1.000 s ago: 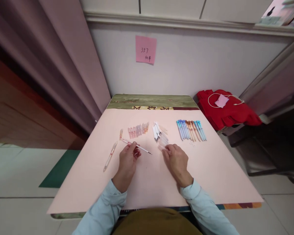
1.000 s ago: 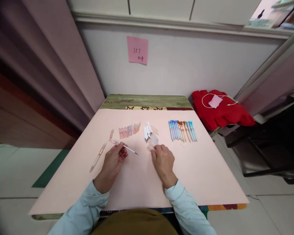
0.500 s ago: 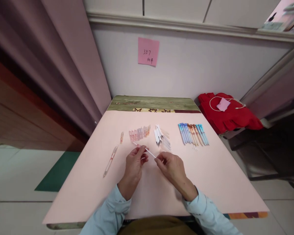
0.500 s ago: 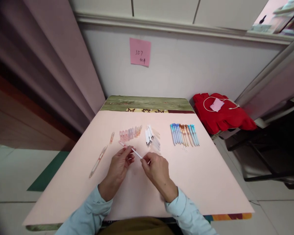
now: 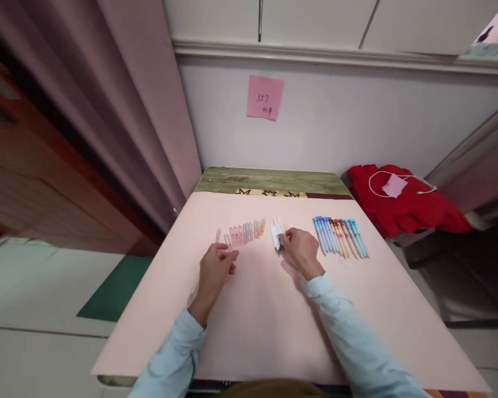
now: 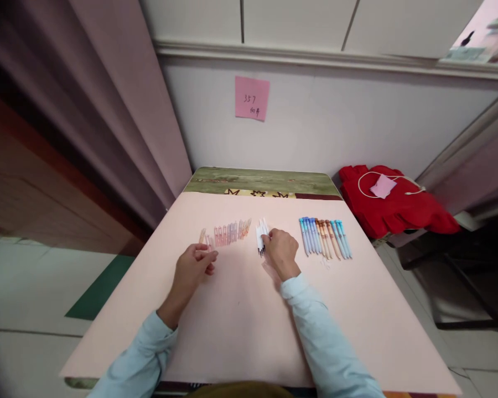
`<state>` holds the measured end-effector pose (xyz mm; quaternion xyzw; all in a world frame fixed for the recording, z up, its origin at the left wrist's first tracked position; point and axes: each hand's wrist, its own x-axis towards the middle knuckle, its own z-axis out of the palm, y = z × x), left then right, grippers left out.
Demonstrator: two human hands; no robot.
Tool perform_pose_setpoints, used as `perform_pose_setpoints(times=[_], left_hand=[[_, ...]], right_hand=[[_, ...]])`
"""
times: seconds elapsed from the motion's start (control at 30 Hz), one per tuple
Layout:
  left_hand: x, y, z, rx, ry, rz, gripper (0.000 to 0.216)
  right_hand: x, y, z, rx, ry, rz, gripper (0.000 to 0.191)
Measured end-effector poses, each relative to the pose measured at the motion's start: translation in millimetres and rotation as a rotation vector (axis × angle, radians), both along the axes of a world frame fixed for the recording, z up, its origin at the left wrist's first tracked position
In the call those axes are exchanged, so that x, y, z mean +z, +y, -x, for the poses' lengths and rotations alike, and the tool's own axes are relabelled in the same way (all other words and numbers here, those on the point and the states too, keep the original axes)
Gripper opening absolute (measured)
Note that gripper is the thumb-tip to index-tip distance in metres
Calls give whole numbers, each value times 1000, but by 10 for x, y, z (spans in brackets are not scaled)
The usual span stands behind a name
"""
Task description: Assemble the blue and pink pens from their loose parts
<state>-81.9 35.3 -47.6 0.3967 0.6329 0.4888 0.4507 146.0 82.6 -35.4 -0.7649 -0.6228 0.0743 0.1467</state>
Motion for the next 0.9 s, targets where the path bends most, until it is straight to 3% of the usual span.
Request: perform_pose_setpoints(times=[0.17,0.37,0.43,0.6,0.77,0.9], left_hand=[[4,425,257,6,538,-31,29],[53,664,152,-215,923,55,14],[117,621,191,-248,1019,45,14],[263,239,540,-112,1133,101,19],[187,-151,785,-178,1087,301,26],[184,-183,698,-159,1034,290,14]], right_hand=[[124,-373,-51,24,158,-74,30],[140,-827,-177,42,246,-89,30],[121,-931,-255,31,249,-93,30],[51,-1100,-456,-18,292,-78,33],[5,-1150,-496,17,340,-86,38],[40,-1191,-349,85,407,-92,36]])
